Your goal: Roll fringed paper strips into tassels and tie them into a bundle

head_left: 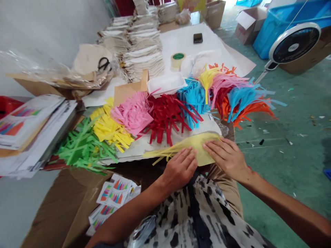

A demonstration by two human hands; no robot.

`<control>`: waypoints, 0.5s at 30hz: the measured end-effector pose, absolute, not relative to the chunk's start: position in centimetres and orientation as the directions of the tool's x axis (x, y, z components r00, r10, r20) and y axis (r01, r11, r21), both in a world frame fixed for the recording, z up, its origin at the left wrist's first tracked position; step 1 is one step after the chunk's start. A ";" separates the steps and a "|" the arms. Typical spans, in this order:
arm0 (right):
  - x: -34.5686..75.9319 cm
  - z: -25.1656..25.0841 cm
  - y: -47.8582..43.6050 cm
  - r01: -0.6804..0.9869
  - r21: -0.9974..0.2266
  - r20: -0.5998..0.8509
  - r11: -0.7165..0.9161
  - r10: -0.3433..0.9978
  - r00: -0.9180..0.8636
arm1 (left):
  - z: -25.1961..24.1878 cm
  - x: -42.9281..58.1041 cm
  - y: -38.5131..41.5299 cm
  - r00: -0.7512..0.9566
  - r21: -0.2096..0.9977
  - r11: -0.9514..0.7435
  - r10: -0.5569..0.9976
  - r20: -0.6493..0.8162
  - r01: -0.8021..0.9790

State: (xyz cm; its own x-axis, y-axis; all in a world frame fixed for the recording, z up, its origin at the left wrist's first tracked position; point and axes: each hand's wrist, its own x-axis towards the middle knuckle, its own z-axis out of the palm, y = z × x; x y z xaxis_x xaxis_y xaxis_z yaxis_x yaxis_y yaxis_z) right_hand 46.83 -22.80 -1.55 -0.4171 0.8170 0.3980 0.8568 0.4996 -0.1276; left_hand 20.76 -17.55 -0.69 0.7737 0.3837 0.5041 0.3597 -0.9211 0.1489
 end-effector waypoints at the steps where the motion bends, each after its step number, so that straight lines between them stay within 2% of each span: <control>1: 47.0 -2.0 -22.9 0.848 -0.122 0.392 0.516 0.810 -0.437 | -1.5 20.9 -17.8 0.780 0.200 -0.913 0.408 0.475 0.356; 3: 47.1 -2.6 -22.9 0.833 -0.126 0.383 0.539 0.801 -0.460 | -2.6 21.3 -18.2 0.792 0.268 -0.900 0.430 0.433 0.343; 8: 47.2 -2.3 -22.3 0.822 -0.164 0.385 0.545 0.803 -0.455 | -2.1 21.3 -17.1 0.788 0.322 -0.876 0.470 0.398 0.360; 11: 47.0 -1.7 -21.9 0.828 -0.189 0.365 0.528 0.821 -0.440 | -0.8 20.9 -15.4 0.759 0.340 -0.835 0.540 0.364 0.432; 15: 46.7 -0.8 -21.3 0.835 -0.292 0.296 0.466 0.874 -0.384 | 0.2 20.2 -13.9 0.788 0.329 -0.856 0.504 0.354 0.399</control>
State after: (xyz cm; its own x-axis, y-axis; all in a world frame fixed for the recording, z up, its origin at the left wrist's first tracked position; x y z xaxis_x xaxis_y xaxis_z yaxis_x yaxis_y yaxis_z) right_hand 46.73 -21.29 -0.81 -0.3843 0.8745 0.2959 0.8351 0.4660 -0.2923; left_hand 20.24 -13.89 0.19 0.7879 0.5036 0.3543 0.3989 -0.8558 0.3293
